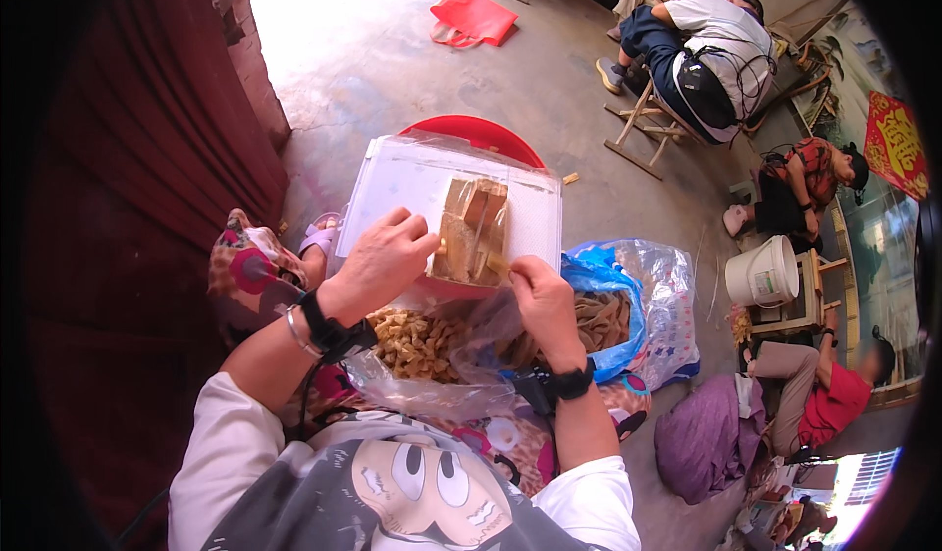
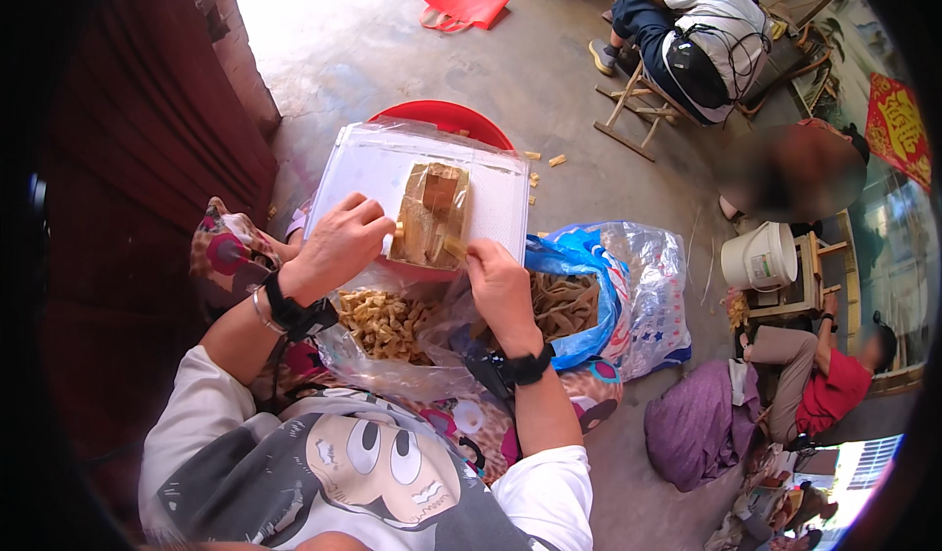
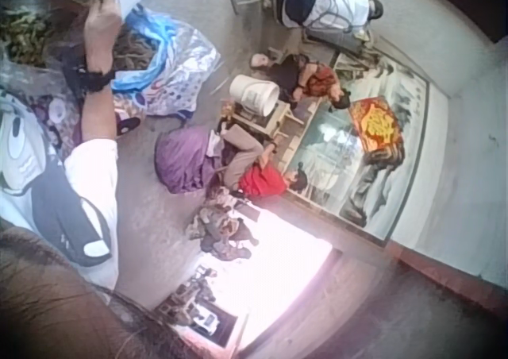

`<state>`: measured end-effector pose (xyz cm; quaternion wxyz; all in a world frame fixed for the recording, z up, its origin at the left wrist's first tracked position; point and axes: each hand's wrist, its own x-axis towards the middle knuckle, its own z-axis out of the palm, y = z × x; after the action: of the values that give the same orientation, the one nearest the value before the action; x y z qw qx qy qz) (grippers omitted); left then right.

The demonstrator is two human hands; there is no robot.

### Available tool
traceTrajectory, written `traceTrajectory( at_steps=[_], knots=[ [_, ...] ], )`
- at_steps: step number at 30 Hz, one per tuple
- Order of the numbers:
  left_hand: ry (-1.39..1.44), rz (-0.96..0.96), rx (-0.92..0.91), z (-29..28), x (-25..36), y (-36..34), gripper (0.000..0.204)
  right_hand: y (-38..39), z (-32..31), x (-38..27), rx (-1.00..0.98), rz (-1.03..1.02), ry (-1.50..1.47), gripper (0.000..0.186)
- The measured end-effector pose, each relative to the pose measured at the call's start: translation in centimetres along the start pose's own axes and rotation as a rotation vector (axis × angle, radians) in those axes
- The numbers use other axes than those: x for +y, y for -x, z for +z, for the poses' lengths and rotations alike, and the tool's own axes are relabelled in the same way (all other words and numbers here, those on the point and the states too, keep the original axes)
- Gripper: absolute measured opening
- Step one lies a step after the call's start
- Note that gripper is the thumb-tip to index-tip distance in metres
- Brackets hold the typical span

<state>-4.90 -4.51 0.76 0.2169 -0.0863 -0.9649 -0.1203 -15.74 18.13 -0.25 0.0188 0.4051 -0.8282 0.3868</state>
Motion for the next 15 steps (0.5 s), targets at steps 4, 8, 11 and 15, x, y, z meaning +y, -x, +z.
traceTrajectory(
  at_steps=[4,8,11,15],
  knots=[
    [0.296,0.031,0.035,-3.1,1.7,-0.1,0.029,0.5,-1.6,-2.9,-0.296,0.591,-0.931,0.016],
    [0.417,0.242,0.018,-2.4,3.5,0.2,0.038,1.0,-1.0,-5.3,-0.457,0.572,-1.232,0.027],
    [0.420,0.152,0.070,-2.7,2.6,0.5,0.028,1.2,-2.0,-5.3,-0.560,0.520,-0.901,0.027],
    [0.422,-0.025,0.062,-3.0,1.0,0.6,0.018,1.5,-3.6,-3.3,-0.627,0.715,-0.878,0.016]
  ],
)
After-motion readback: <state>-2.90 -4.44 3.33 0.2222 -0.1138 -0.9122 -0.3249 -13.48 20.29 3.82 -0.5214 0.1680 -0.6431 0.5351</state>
